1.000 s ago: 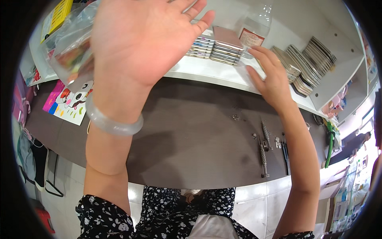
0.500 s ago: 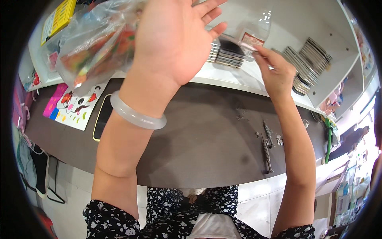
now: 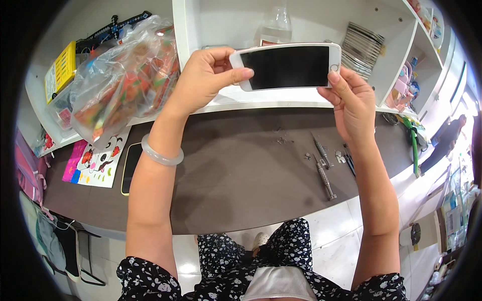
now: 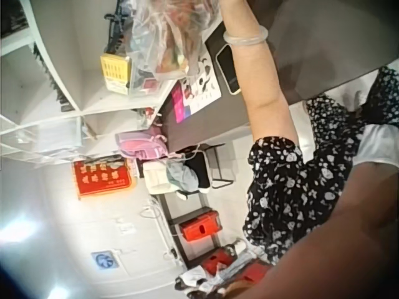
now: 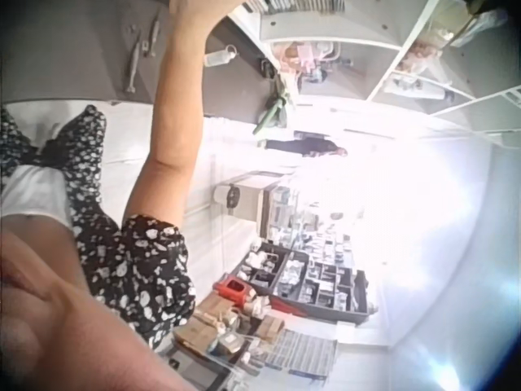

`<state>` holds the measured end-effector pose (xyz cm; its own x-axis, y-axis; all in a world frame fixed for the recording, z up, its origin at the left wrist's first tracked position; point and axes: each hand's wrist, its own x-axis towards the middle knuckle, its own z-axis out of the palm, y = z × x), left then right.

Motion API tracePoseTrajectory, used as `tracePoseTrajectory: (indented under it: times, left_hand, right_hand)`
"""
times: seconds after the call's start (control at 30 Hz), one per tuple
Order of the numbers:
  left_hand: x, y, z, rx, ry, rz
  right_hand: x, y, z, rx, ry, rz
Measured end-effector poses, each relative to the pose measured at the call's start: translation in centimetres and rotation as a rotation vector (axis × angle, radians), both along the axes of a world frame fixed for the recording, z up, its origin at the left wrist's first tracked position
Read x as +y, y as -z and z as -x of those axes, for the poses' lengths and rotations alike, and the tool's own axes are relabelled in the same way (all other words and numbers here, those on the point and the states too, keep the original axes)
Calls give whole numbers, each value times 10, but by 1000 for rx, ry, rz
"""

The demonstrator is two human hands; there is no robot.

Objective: The person disassembles a white smartphone using a screwdriver and tweezers, removes the back cover to expose internal components, and consults a handwritten notebook. The person then reassembles the phone and closes it.

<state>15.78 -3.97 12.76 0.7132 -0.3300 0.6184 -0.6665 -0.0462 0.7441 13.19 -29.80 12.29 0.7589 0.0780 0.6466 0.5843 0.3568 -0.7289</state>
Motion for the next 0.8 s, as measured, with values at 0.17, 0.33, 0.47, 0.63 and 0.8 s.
tracePoseTrajectory:
  times: [0.17,0.33,0.47,0.63,0.8]
  left_hand:
    - [-3,0,4,64,36,-13]
    - [0,-8,5,-83,-287,217]
    - [-2,-13,16,87,-175,397]
    - [22,-34,36,68,282,491]
    - [19,-44,54,-54,232,548]
  right_hand:
    - [-6,3,6,134,56,110]
    - [3,-9,-16,-293,464,156]
    - [31,-4,-46,-742,805,578]
    - [52,8,-86,-840,796,853]
    - [57,11,-105,-756,587,879]
